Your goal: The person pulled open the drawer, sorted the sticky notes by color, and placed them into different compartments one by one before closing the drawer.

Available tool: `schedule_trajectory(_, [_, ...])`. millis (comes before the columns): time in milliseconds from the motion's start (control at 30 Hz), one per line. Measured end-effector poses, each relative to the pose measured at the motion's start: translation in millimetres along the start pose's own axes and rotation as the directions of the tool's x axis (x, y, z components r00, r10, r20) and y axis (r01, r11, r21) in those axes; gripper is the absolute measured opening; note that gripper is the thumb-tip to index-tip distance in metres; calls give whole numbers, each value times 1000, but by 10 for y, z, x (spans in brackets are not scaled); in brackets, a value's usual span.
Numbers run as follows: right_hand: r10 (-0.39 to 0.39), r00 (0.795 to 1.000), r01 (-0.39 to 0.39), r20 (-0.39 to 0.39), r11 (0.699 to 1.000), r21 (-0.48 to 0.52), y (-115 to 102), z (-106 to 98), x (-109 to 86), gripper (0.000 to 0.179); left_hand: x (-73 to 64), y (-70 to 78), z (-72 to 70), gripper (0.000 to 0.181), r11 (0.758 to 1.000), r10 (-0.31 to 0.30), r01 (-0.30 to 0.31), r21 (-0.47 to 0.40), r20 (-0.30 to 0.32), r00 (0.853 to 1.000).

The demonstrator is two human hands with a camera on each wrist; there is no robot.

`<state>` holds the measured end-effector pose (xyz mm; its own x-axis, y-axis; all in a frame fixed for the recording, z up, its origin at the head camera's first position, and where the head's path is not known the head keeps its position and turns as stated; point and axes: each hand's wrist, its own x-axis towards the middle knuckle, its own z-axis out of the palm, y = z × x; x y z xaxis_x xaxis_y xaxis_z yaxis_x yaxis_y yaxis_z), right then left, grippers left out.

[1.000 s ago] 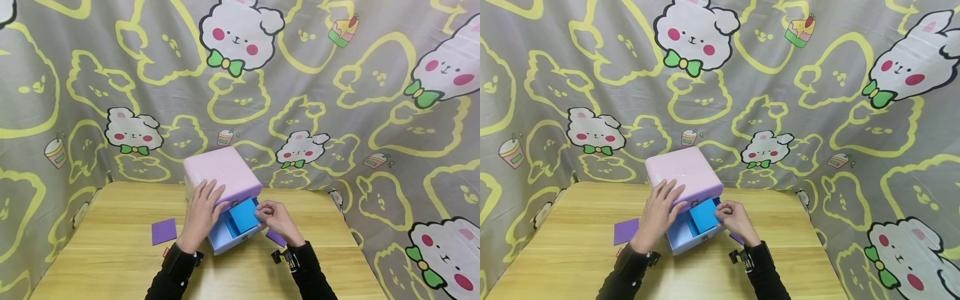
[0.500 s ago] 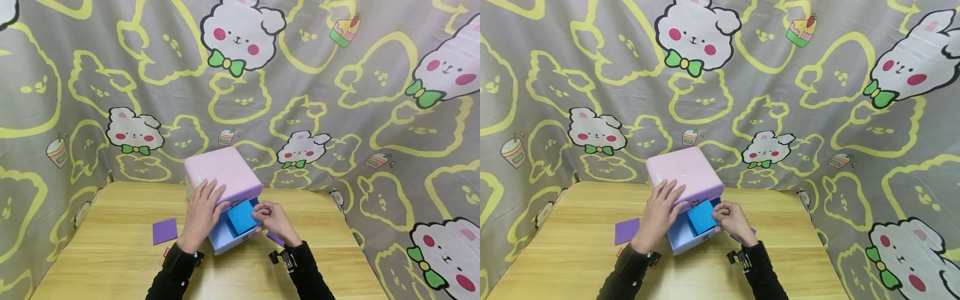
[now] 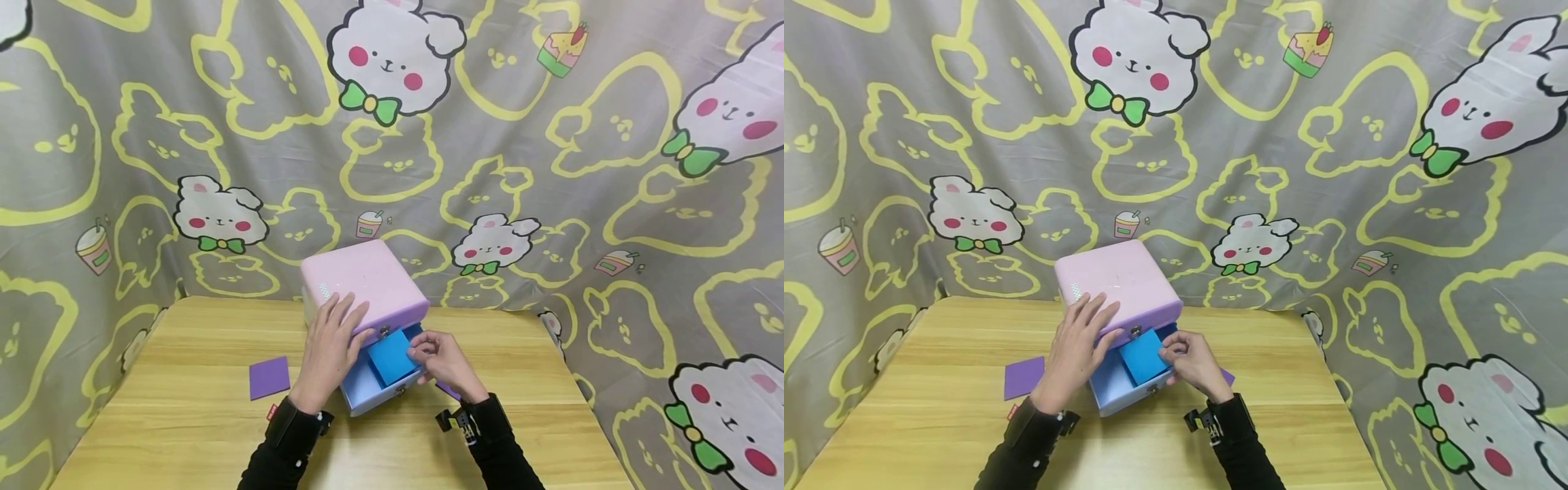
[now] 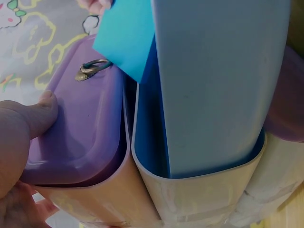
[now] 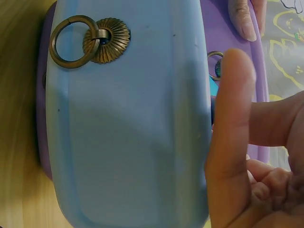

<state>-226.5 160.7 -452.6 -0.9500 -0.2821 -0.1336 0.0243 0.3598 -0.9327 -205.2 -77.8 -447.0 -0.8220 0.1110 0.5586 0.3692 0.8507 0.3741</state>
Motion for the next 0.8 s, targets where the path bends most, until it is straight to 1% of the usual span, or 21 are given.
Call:
schedule_trajectory(267, [12, 1000, -12, -6, 1000, -23, 5, 12, 25, 15, 19, -4, 6, 49, 1000, 17, -17, 1, -24, 1000])
schedule_trajectory(500, [24, 1000, -24, 1, 999, -38, 16, 32, 30, 13, 5, -4, 5, 49, 1000, 3, -3, 4, -10, 1000])
schedule_trajectory(800, [18, 1000, -19, -15, 995, -94, 61, 71, 51, 11, 2, -8, 5, 50, 1000, -2, 2, 3, -7, 1000])
